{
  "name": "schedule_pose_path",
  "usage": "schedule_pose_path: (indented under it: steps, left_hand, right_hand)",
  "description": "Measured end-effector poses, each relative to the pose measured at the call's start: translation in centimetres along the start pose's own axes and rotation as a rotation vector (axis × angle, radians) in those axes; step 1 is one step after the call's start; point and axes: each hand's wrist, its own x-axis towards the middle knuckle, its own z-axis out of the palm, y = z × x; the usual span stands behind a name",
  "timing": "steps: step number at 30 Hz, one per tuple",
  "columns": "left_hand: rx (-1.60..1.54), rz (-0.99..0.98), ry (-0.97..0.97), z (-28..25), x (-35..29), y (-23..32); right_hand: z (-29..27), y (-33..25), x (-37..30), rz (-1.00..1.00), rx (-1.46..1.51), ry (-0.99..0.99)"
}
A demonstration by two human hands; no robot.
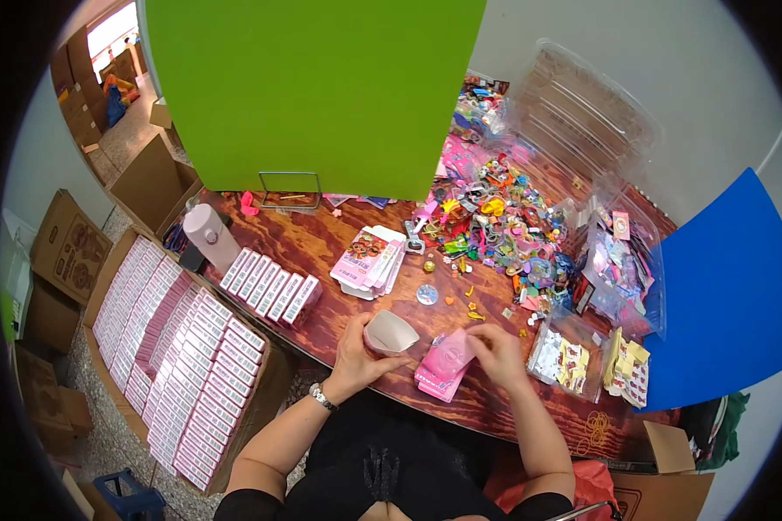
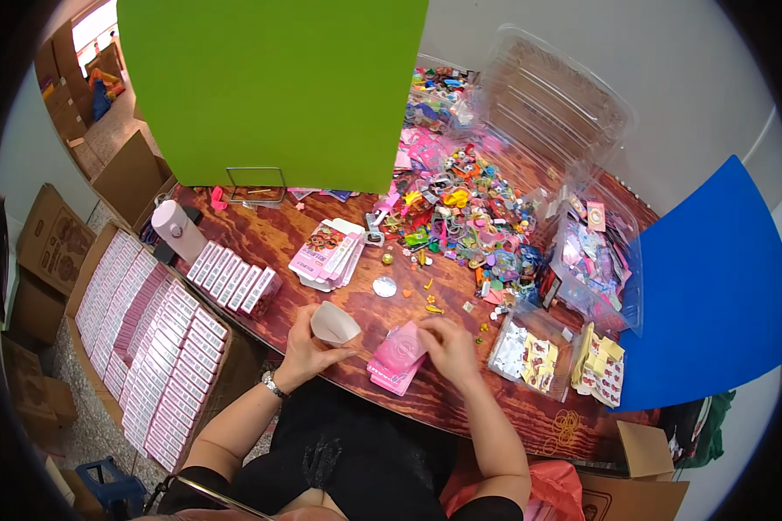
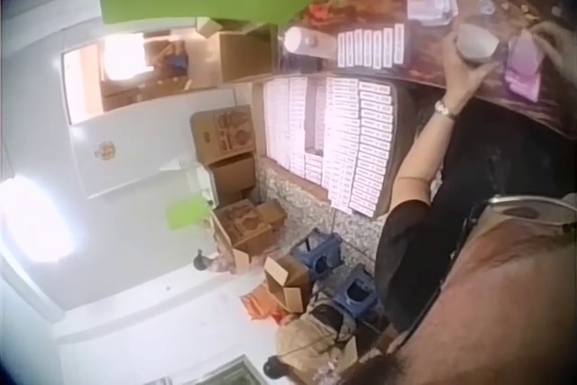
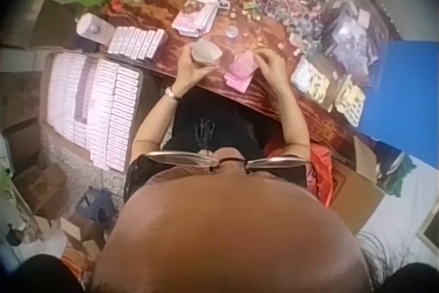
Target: Placing small colorful plastic pieces from a pile into pink plastic containers.
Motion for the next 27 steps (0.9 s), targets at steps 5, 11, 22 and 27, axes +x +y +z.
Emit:
schedule_pose_path:
  steps: [5, 11, 22, 27]
  left_hand:
    - [0.119, 0.047, 0.045, 0.7, 0.2, 0.7]
    - [0.141, 0.056, 0.047, 1.3, -0.2, 0.7]
    - [0.242, 0.085, -0.059, 0.2, -0.8, 1.3]
    - [0.157, 0.009, -0.028, 0.6, -0.6, 1.1]
  right_hand:
    - [-1.6, -4.8, -0.1, 0.010, 0.631, 0.184]
    - [0.7, -8.7, 1.3, -0.571, -0.068, 0.377]
    - [1.8, -8.0, 1.6, -0.431, 0.043, 0.384]
    - [1.8, -7.7, 1.2, -0.409, 0.026, 0.362]
